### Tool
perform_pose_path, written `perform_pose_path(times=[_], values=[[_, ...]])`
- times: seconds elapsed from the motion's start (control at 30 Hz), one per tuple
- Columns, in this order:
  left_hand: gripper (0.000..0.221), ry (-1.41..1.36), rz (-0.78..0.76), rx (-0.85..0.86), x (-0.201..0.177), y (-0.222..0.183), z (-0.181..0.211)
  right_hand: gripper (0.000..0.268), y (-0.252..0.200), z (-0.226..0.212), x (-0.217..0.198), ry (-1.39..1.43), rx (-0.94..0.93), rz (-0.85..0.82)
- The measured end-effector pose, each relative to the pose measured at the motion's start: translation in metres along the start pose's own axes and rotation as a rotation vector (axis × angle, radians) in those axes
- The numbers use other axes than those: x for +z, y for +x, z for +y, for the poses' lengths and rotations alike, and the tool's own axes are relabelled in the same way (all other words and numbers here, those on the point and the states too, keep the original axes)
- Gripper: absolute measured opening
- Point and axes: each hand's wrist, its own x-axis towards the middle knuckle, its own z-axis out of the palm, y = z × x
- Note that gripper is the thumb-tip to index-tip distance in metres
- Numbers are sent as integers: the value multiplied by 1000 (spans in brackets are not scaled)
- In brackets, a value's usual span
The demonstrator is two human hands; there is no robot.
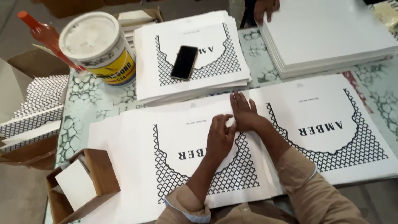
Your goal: Applying adhesive and manually sorting and stacking printed paper sheets.
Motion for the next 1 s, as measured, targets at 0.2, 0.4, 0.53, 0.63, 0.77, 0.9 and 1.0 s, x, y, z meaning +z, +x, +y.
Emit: perform_pose_path(times=[0.2, 0.4, 0.53, 0.63, 0.77, 0.9, 1.0], values=[[28, 11, -20, -8, 1, 1, 1, 130, -7, -2, 1, 5, 14, 5], [29, 22, 17, -34, 4, 4, -9, 113, -74, -17, 20, 1, -75, 251], [27, 23, 45, -51, 4, -3, -12, 105, -146, -44, 33, 52, -148, 503], [25, 19, 50, -29, 2, 2, -11, 100, -189, -62, 44, 80, -144, 582], [21, 53, -5, -47, 1, 3, 0, 96, -220, -76, 61, 123, -77, 597], [21, 132, -24, 9, 5, 0, 3, 94, -222, -80, 56, 160, -77, 621], [21, 202, -34, 85, 4, -3, 5, 94, -221, -84, 47, 165, -48, 605]])
